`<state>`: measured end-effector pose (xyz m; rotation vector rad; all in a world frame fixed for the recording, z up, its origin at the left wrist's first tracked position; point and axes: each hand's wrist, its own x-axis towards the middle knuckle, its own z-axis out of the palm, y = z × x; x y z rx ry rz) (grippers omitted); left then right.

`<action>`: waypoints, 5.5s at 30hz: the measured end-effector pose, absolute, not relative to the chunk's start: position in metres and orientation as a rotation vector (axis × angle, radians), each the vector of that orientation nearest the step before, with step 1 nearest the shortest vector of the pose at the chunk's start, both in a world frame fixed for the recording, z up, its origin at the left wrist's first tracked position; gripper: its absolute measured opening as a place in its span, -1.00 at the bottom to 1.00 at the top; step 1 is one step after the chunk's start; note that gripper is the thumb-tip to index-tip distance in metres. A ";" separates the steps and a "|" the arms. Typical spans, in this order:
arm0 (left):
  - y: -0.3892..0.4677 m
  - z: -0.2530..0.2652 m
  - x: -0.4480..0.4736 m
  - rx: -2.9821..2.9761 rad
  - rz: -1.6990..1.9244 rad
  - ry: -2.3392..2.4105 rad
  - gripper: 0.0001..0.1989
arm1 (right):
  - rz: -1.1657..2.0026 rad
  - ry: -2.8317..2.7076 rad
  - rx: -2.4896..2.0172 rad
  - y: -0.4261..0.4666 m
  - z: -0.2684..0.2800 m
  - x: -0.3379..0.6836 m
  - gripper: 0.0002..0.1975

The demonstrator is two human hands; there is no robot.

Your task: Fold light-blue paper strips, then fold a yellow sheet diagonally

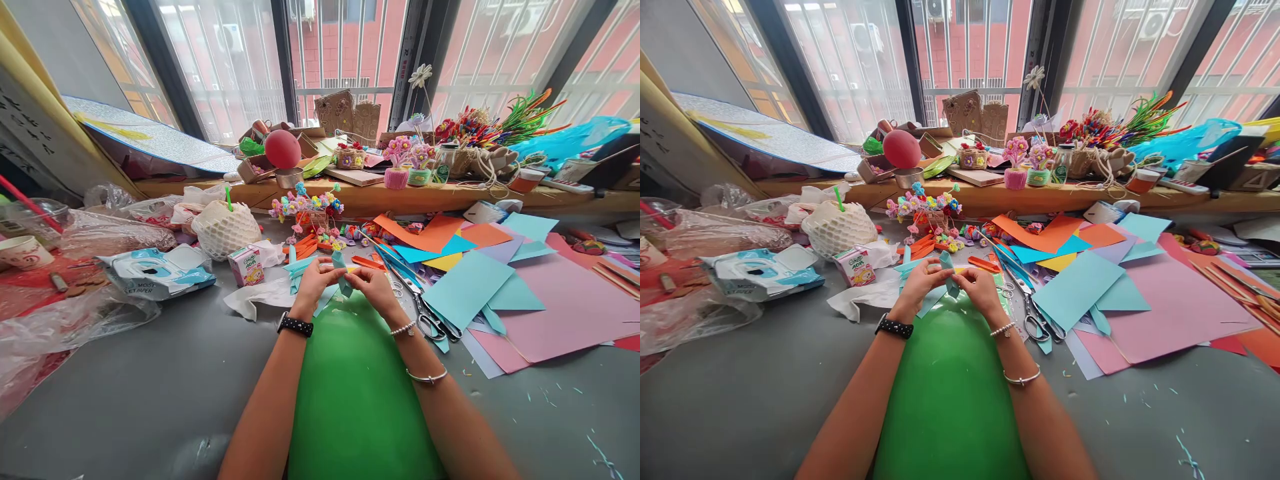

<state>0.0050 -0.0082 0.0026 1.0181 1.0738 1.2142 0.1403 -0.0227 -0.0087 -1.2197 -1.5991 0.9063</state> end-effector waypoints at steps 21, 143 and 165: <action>-0.008 0.011 -0.003 0.973 1.334 1.096 -0.59 | 1.035 -1.760 -1.105 -0.021 -0.008 0.146 -0.73; -0.007 0.011 -0.008 1.306 0.984 1.223 -0.76 | 1.042 -1.431 -1.171 -0.021 -0.004 0.153 -0.79; -0.009 0.006 0.002 1.319 1.104 1.156 -0.72 | 1.158 -1.393 -1.117 -0.021 -0.007 0.149 -0.74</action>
